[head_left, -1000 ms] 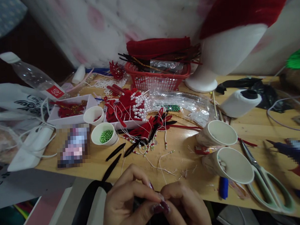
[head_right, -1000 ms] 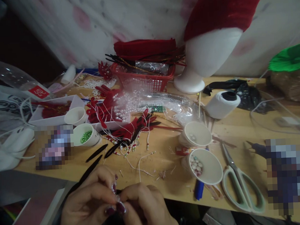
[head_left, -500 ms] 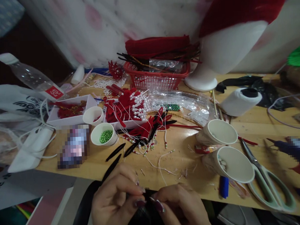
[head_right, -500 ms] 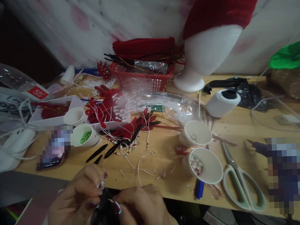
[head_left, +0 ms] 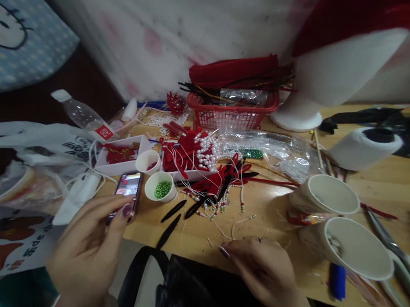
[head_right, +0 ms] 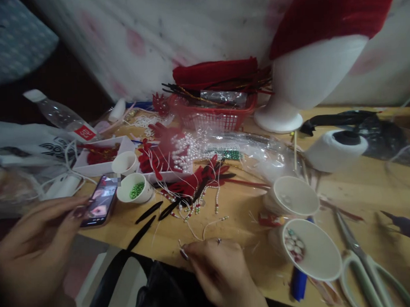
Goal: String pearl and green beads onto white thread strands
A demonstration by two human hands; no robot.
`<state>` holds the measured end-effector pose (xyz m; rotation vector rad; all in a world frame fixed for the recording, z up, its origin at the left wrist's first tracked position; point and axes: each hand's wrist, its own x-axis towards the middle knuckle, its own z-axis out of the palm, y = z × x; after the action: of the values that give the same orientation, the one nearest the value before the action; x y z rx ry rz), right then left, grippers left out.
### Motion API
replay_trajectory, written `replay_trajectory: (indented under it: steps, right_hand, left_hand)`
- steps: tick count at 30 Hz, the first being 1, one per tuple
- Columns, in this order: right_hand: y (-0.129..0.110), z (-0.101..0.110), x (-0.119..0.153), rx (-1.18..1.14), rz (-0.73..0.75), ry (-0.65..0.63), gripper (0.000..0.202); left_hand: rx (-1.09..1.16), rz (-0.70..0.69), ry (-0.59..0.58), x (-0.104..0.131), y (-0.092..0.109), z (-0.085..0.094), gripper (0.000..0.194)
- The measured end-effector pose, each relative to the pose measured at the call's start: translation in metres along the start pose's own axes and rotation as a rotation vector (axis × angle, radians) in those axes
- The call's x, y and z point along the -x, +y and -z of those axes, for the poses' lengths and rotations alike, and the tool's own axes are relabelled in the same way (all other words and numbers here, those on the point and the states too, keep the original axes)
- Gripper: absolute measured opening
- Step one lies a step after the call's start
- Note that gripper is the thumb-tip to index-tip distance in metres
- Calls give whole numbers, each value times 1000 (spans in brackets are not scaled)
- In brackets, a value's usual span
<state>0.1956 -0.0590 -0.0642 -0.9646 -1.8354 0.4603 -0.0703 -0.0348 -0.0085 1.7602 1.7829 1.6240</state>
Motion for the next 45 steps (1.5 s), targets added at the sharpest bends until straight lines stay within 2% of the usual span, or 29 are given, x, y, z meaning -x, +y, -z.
replay_trajectory:
  steps: [2,3,5,7,10,13,16,20,28,33,40,45]
  right_hand:
    - [3,-1,0,25,24,5,14]
    - [4,-1,-1,39,39,7,15]
    - [5,-2,-1,78,70,5,17]
    - [6,-3,-1,123,95,10,20]
    - [6,-3,-1,158,113,25,21]
    - [6,-2,1,154,115,19,23]
    - [6,-1,2,158,112,23,24]
    - [4,-1,1,158,113,41,23]
    - [5,0,2,140,83,23,33]
    - [6,0,2,144,85,43,25]
    - [7,1,5,157,64,2,30]
    - [7,1,6,141,60,5,28]
  left_hand:
    - [-144,-21,-11,-15,1,3,16]
    - [-225,-21,-61,-25,2,4,14]
    - [-394,-26,-219,-50,5,5,15]
    - [-538,-85,-409,-83,7,0,24]
    - [-722,-207,-846,-135,2,-23,35]
    - [-805,-207,-1075,-170,-12,-53,24]
    - [-852,-207,-1186,-178,-24,-74,19]
    - [-902,-219,-1187,-170,-31,-81,18]
    - [-905,-276,-1154,-173,-39,-74,19]
    - [-882,-304,-1118,-173,-44,-71,19]
    - [-795,-266,-1047,-169,-36,-57,25]
    - [-790,-238,-1002,-165,-36,-52,20]
